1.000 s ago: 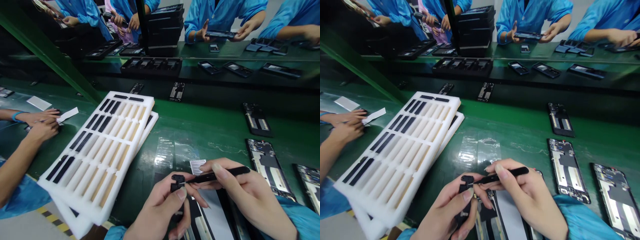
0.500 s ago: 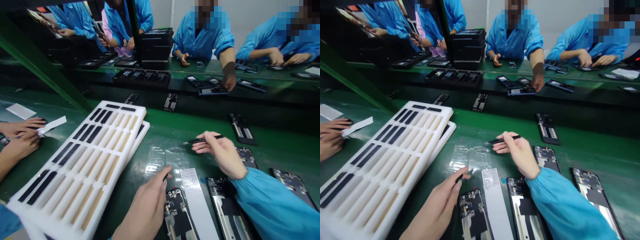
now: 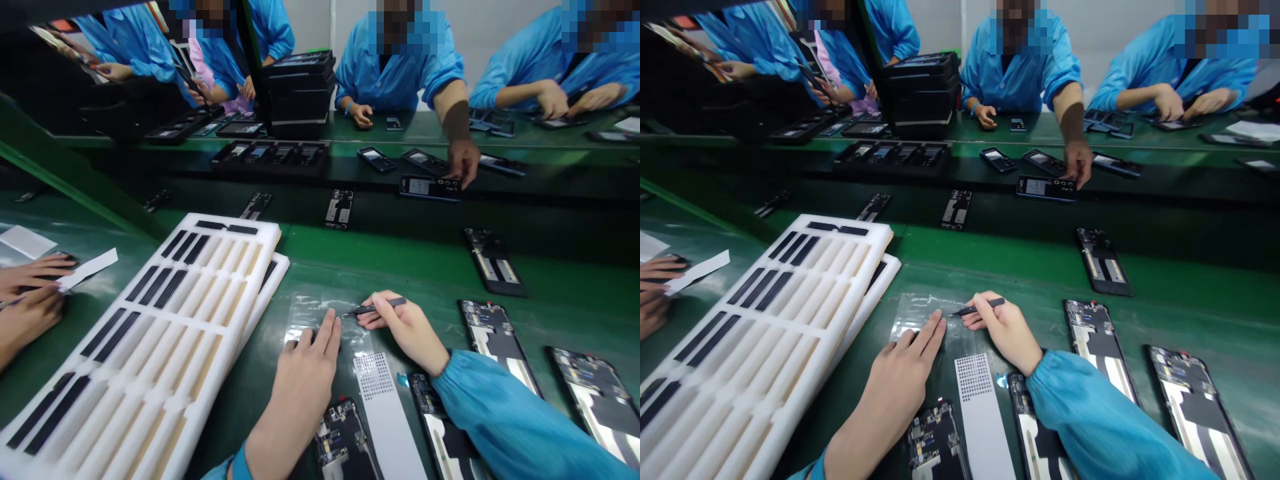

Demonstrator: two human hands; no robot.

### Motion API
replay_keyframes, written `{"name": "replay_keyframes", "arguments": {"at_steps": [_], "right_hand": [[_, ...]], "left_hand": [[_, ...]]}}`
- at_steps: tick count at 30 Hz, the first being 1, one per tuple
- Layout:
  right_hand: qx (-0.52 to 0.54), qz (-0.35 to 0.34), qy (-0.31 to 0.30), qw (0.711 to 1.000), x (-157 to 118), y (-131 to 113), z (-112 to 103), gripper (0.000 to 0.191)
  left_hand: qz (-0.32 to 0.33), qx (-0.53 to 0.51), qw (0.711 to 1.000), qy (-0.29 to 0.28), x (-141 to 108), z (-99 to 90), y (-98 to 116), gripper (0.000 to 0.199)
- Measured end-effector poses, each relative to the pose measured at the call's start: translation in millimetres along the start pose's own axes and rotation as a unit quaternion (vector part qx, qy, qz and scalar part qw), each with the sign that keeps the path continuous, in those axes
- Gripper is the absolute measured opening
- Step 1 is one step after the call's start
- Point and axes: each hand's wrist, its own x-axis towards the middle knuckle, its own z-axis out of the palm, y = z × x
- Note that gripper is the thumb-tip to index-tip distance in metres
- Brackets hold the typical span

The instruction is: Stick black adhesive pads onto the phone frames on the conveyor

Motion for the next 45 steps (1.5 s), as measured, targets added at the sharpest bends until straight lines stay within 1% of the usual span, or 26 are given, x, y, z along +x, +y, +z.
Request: {"name": "replay_keyframes", "arguments": {"at_steps": [4,8,11,13,14,15,16,17,18,20,22,24,25,26,28,31,41,45], "right_hand": [[-0.020,-0.013,-0.013,1.000,-1.7,-1.3,-1.2,0.051],[-0.037,-0.022,-0.016,0.999,-2.1,-0.9,-0.9,0.049],[-0.044,-0.031,-0.015,0.998,-1.3,0.9,-1.3,0.047],[-0.042,-0.041,-0.008,0.998,-2.5,-0.3,-2.7,0.045],[-0.038,-0.048,-0.001,0.998,-4.4,-2.4,-3.6,0.044],[-0.031,-0.055,0.004,0.998,-7.3,-5.8,-4.3,0.043],[-0.029,-0.063,0.007,0.998,-11.3,-10.3,-4.6,0.042],[-0.033,-0.070,0.005,0.997,-16.1,-15.7,-4.3,0.041],[-0.044,-0.077,-0.003,0.996,-21.5,-21.7,-3.4,0.041],[-0.080,-0.088,-0.022,0.993,-32.0,-33.3,-0.1,0.040],[-0.112,-0.104,-0.026,0.988,-39.8,-41.8,4.1,0.040],[-0.120,-0.112,-0.021,0.986,-43.7,-46.1,7.6,0.038],[-0.121,-0.113,-0.019,0.986,-44.3,-46.9,8.7,0.037],[-0.121,-0.113,-0.019,0.986,-44.4,-47.2,9.4,0.037],[-0.125,-0.118,-0.016,0.985,-43.8,-47.2,9.6,0.037],[-0.142,-0.134,-0.015,0.981,-43.8,-46.5,8.7,0.036],[-0.172,-0.167,-0.042,0.970,-46.1,-46.1,2.5,0.028],[-0.182,-0.169,-0.049,0.968,-49.2,-44.9,4.2,0.026]], "left_hand": [[-0.004,-0.048,0.999,-0.002,2.3,5.0,-1.5,0.078],[-0.020,-0.142,0.990,0.000,4.3,10.6,-2.1,0.075],[-0.055,-0.247,0.967,0.012,3.3,12.5,-2.0,0.071],[-0.097,-0.329,0.939,0.031,0.4,9.8,-1.8,0.063],[-0.121,-0.376,0.918,0.041,-1.8,7.0,-1.8,0.057],[-0.141,-0.436,0.887,0.044,-4.3,3.3,-1.7,0.049],[-0.154,-0.505,0.849,0.034,-6.9,-1.0,-1.8,0.043],[-0.157,-0.574,0.804,0.015,-9.5,-5.4,-1.9,0.040],[-0.151,-0.636,0.756,-0.011,-11.8,-9.7,-2.2,0.040],[-0.127,-0.725,0.674,-0.057,-15.4,-16.4,-2.9,0.037],[-0.103,-0.788,0.602,-0.080,-17.5,-19.6,-4.1,0.030],[-0.084,-0.843,0.523,-0.090,-18.9,-19.9,-5.3,0.024],[-0.077,-0.862,0.492,-0.093,-19.5,-19.6,-5.9,0.022],[-0.074,-0.873,0.473,-0.094,-20.0,-19.2,-6.3,0.021],[-0.074,-0.877,0.465,-0.093,-21.0,-18.8,-6.6,0.021],[-0.076,-0.877,0.465,-0.096,-21.8,-18.9,-6.2,0.022],[-0.075,-0.874,0.468,-0.107,-23.1,-18.8,-7.0,0.030],[-0.090,-0.878,0.459,-0.101,-23.0,-17.6,-7.3,0.031]]}}
